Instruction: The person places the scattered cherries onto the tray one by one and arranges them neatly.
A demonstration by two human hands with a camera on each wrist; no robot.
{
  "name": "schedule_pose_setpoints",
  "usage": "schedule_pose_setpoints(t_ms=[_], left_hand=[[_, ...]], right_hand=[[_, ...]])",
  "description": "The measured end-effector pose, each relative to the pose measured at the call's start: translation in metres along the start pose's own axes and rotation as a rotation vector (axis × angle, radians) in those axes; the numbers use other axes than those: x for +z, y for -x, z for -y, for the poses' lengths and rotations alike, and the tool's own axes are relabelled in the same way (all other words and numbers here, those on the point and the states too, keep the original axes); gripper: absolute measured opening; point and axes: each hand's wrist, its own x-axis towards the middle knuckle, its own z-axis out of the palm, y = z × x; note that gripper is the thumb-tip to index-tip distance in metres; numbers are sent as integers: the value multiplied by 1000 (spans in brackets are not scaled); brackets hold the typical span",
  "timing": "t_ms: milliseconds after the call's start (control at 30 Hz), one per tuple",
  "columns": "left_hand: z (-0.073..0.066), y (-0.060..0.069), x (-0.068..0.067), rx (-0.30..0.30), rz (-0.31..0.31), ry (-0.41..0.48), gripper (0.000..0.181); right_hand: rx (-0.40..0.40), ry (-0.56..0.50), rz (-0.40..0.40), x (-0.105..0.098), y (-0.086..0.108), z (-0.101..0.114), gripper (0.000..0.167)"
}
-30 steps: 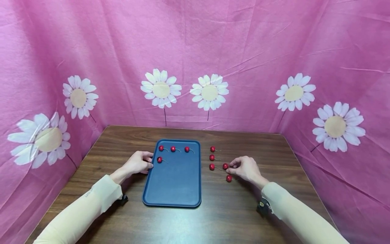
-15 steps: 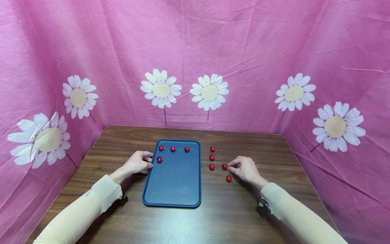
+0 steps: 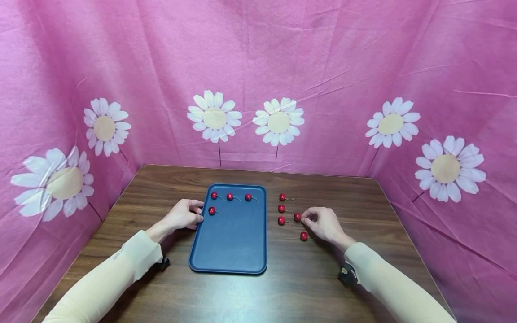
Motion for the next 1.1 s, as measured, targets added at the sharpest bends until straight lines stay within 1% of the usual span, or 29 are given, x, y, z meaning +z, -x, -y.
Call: schedule_pose_setpoints(t_ms=[233,500,800,900,1100], left_hand=[[-1,0,0,2,-2,0,58],[-1,2,1,15,-3,11,59],[-1,1,1,21,-1,1,60],[-1,1,1,18,-7,0,60],[-2,1,1,12,-10,-1,60]], right_hand=[[34,-67,-63,-2,-1,5,9],[77,-121,-92,-4,-5,12,4],[54,-192,-128,-3,-9,23,6],[45,-208,-127,-3,-13,27,7],[40,-253,-84,-2,-20,39,4]])
